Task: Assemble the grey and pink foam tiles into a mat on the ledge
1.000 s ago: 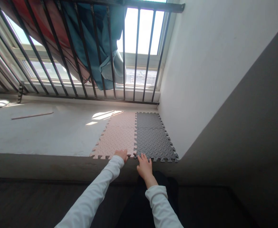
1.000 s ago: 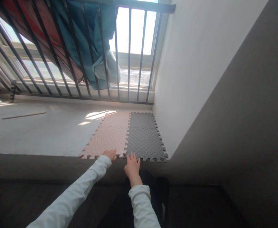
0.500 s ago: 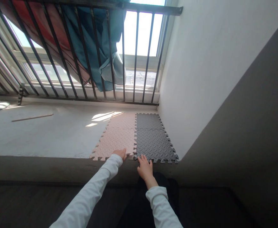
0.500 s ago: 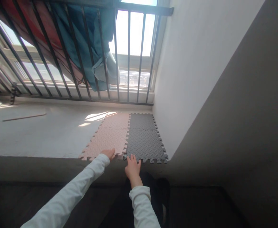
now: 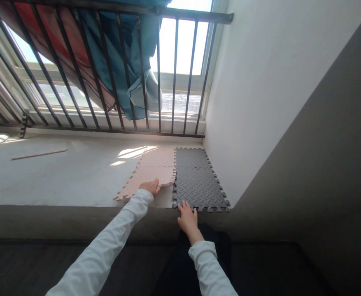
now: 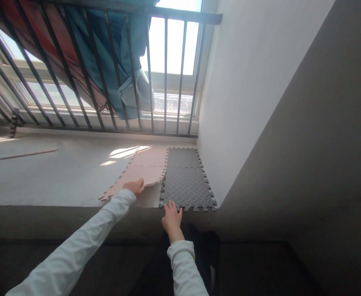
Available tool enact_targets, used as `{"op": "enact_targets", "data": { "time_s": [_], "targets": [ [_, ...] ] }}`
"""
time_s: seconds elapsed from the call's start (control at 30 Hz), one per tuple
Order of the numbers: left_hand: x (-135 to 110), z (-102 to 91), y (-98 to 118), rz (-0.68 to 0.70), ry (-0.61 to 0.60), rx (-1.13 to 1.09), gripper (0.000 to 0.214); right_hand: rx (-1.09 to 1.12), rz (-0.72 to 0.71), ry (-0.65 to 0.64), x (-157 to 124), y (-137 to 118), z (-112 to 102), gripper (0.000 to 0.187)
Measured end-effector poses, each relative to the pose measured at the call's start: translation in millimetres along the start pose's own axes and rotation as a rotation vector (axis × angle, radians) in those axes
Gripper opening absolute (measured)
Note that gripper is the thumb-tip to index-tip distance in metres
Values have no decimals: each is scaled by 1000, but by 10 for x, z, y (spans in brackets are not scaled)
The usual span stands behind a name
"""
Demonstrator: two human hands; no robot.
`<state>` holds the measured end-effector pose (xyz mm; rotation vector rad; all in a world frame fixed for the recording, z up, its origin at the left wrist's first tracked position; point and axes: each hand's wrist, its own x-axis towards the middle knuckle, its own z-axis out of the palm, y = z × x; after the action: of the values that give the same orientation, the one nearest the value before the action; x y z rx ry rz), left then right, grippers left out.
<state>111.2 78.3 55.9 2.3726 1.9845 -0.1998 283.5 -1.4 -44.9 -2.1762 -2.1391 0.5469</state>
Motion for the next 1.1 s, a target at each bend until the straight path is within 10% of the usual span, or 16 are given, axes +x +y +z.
{"op": "enact_targets", "data": {
  "time_s": [0.47, 1.1],
  "targets": [
    [200, -1189, -797, -336, 247, -27, 35, -30, 23, -19, 2, -26, -10, 63],
    [-331, -2883, -1993, -530, 855, -30, 47, -53, 30, -40, 13, -51, -59, 62]
  ]
}}
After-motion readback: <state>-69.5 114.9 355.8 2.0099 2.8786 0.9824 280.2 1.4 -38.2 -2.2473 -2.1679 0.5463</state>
